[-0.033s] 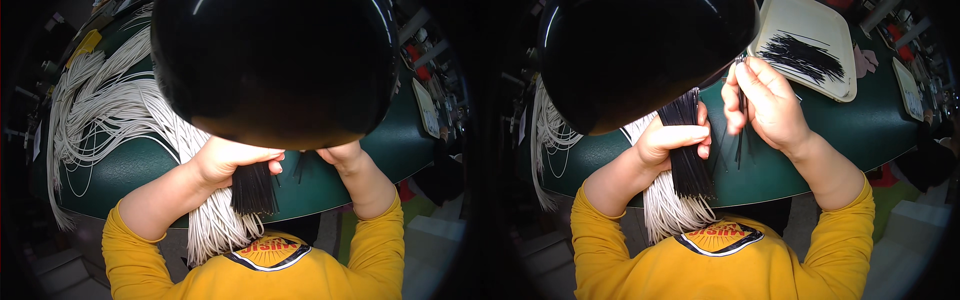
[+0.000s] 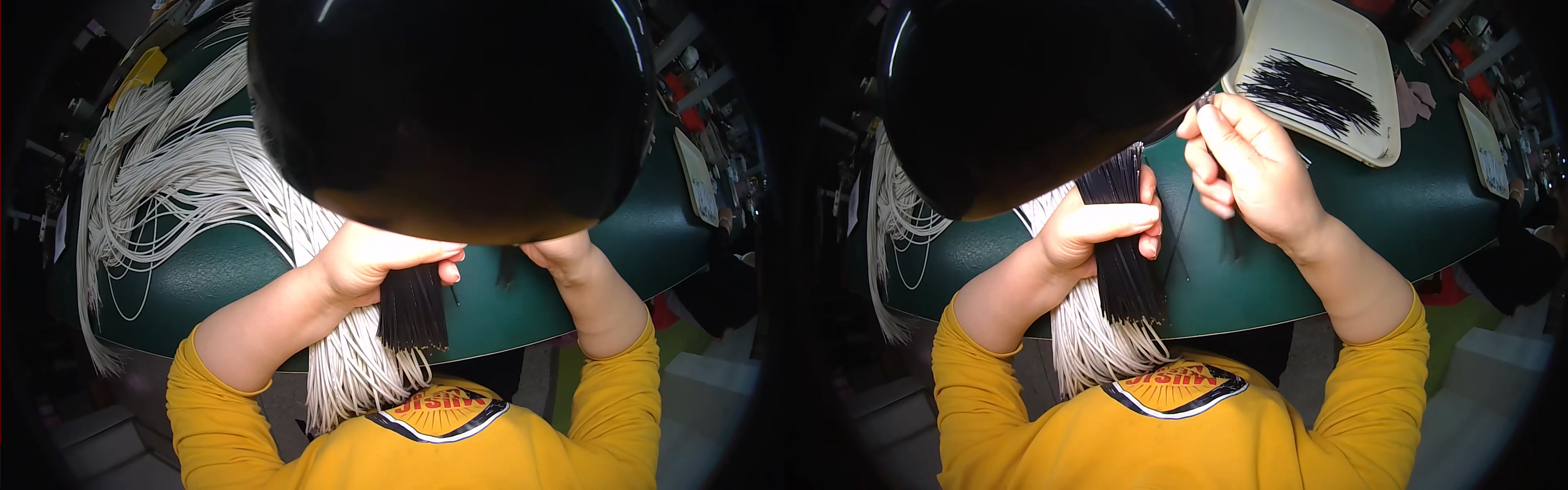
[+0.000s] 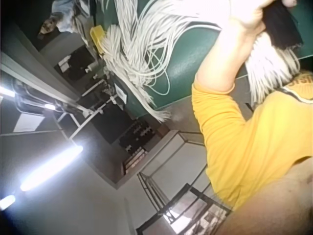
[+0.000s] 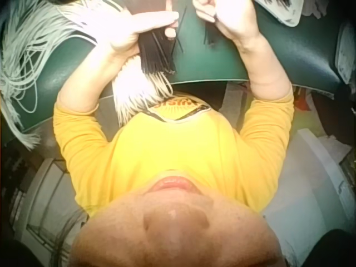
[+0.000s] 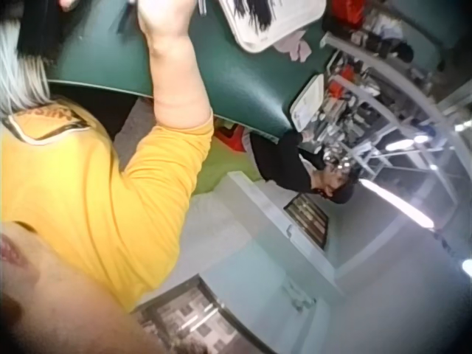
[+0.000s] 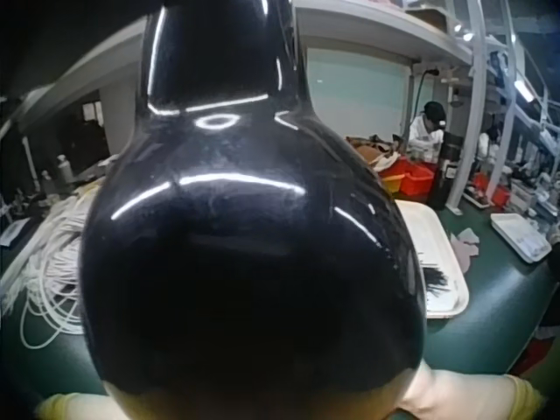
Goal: Bundling multiple white wires and inserting them into black plastic sleeves or connectors at a factory assembly station.
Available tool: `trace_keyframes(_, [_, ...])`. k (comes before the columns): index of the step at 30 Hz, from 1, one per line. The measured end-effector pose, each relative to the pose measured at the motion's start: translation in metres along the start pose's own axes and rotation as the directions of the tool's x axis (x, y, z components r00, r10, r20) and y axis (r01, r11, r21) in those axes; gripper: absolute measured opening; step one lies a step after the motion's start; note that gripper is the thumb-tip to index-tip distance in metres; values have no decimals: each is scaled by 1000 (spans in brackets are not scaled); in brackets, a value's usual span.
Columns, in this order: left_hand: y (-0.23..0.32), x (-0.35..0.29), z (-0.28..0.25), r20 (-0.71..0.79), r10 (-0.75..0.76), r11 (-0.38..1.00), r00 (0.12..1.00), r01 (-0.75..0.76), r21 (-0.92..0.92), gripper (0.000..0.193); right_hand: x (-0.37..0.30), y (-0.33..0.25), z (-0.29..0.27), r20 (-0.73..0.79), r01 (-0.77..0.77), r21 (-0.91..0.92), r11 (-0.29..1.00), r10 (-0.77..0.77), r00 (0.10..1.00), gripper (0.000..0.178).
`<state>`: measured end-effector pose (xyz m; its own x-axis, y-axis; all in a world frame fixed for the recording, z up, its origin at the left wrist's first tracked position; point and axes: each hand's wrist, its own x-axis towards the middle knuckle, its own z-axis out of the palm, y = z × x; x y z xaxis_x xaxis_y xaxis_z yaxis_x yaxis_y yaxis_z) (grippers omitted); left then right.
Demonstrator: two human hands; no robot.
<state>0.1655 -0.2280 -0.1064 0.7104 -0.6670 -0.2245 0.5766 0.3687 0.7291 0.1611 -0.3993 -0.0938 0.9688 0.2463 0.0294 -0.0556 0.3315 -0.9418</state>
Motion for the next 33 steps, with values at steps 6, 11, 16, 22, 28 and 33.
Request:
trace_keyframes(6, [-4,4,-1,-14,9,997,1000,-8,80,16,-1,-2,-1,142,150,-473,868,-93,986,13])
trace_keyframes(11, [-8,5,-5,5,17,1000,1000,-17,-13,16,-1,1,-1,110,31,-308,951,3,994,11])
trace_keyframes(16, [-6,4,-5,15,-33,999,999,33,-12,19,1,5,-1,145,255,-263,930,-223,964,17])
trace_keyframes(22, [-4,2,-3,-30,-87,995,996,88,42,21,6,4,-8,176,-118,67,991,104,979,26])
trace_keyframes(28, [-5,3,-6,15,-75,997,997,74,36,19,6,-1,-10,291,-228,42,973,207,934,25])
trace_keyframes(33, [-3,1,-7,11,-82,995,997,82,-48,17,7,1,-9,411,51,7,999,-49,910,19])
